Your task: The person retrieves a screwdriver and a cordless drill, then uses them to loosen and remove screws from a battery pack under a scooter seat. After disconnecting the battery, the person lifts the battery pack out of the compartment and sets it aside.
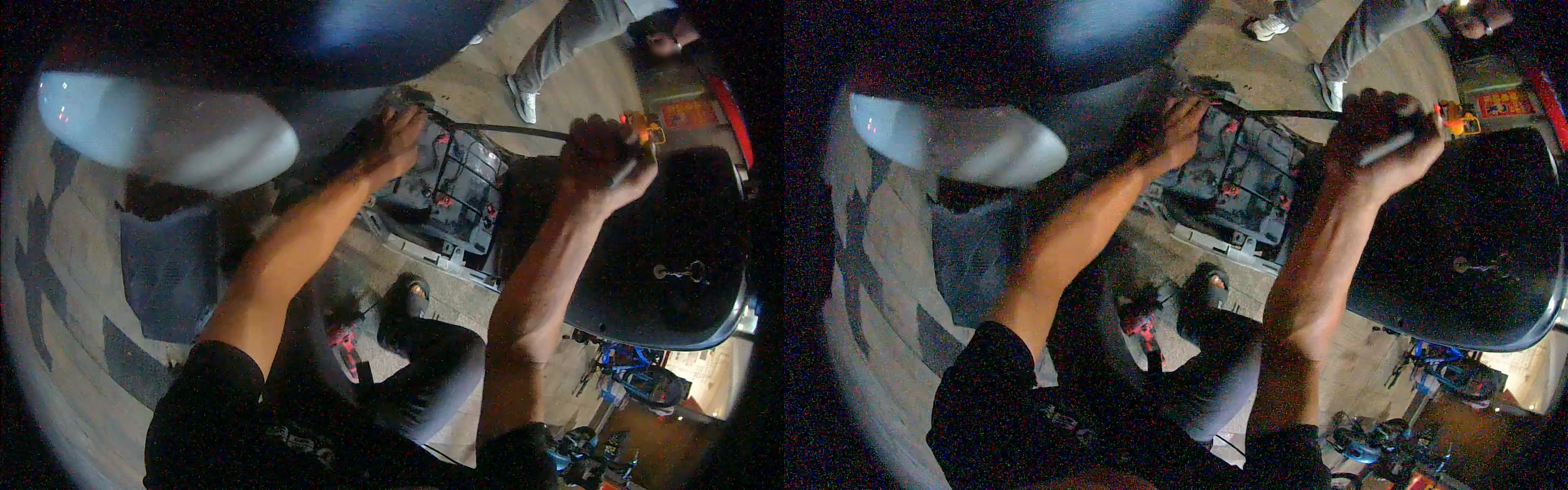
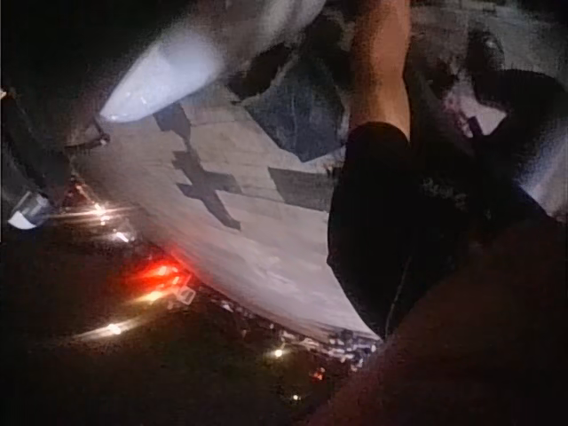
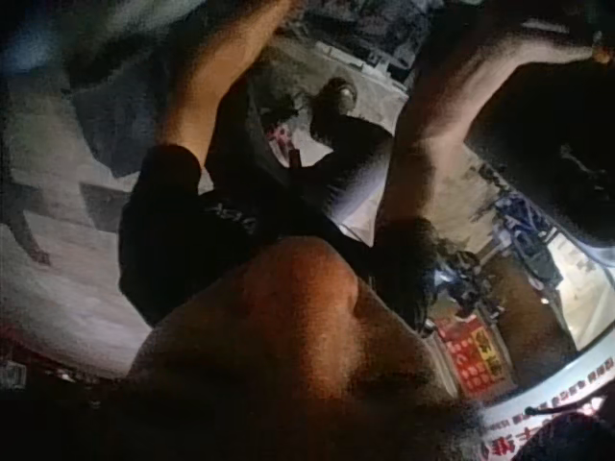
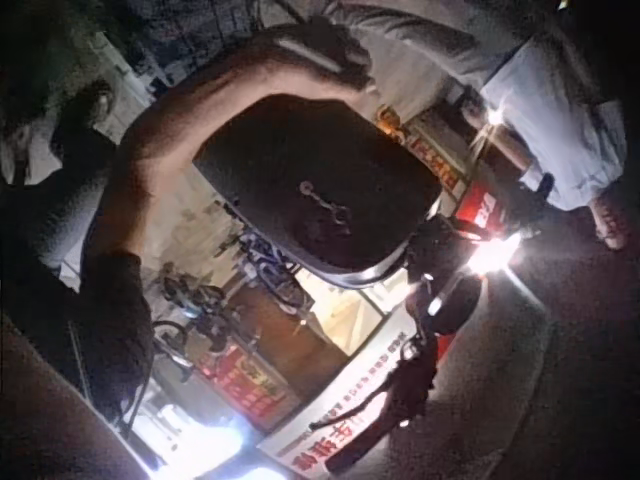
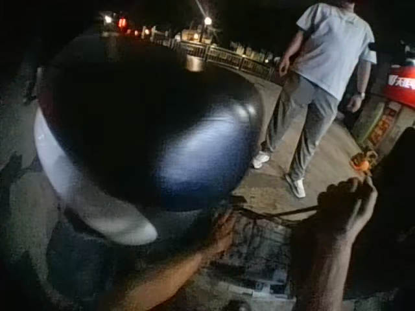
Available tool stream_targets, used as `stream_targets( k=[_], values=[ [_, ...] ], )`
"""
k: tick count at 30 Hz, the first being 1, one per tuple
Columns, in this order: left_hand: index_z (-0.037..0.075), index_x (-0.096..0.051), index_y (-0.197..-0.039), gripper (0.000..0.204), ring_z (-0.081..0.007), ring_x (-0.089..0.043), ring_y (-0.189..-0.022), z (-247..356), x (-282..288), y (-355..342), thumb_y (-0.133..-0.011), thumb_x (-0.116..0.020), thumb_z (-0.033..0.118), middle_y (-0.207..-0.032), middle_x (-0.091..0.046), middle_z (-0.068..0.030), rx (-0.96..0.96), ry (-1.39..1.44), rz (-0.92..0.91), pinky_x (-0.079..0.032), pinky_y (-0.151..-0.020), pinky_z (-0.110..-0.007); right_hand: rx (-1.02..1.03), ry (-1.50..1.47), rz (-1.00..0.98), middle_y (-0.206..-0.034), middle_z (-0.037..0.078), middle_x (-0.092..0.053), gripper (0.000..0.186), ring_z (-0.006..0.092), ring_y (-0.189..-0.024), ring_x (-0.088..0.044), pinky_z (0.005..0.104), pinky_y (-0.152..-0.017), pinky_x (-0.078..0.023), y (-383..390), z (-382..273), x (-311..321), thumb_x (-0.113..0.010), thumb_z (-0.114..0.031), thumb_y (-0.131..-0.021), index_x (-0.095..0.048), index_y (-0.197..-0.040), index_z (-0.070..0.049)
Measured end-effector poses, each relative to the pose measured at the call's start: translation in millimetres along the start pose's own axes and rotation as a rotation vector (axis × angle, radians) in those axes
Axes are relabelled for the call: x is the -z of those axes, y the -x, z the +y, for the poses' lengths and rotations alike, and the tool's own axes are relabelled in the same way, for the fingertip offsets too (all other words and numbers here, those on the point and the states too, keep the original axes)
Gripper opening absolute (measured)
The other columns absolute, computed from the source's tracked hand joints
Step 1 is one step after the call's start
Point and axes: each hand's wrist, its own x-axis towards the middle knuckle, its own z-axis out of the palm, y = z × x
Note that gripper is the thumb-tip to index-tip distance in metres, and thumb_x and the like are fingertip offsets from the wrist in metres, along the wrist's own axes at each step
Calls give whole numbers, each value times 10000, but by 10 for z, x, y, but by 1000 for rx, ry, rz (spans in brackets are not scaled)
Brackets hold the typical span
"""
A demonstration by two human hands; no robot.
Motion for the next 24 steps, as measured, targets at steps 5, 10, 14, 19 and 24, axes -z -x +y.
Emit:
stream_targets(
  k=[5,10,14,19,24],
  values=[
    [30,-568,-1219,422,-336,-490,-1120,-417,-215,29,-812,-549,141,-1283,-539,-141,-70,-268,-192,-446,-919,-436,-68,-113,-76,-606,43,-465,410,211,-527,-390,357,-499,-303,-248,455,272,-407,-460,-911,-500,-707,-116],
    [90,-590,-1197,384,-287,-489,-1137,-8,201,-112,-817,-538,107,-1223,-565,-72,118,-54,-319,-433,-952,-403,-145,12,161,-582,30,-417,365,198,-559,-379,352,-557,-313,-383,784,234,-396,-414,-907,-465,-678,-138],
    [107,-584,-1204,401,-279,-498,-1128,-32,280,-103,-804,-570,105,-1212,-568,-51,97,-118,-276,-451,-938,-391,-186,-30,234,-584,23,-409,291,180,-546,-361,346,-554,-306,-403,914,65,-409,-353,-897,-463,-708,-139],
    [131,-578,-1215,437,-278,-526,-1077,-5,278,-142,-780,-605,109,-1190,-581,-33,106,-120,-256,-465,-902,-392,-191,-8,161,-599,30,-423,271,190,-551,-368,354,-549,-300,-453,1027,173,-428,-349,-899,-467,-750,-125],
    [116,-603,-1174,402,-296,-533,-1081,35,283,-166,-773,-622,123,-1178,-597,-55,119,-100,-236,-461,-916,-404,-225,-20,66,-622,40,-432,322,203,-559,-374,361,-549,-303,-426,1047,165,-434,-383,-918,-462,-752,-110]
  ],
)
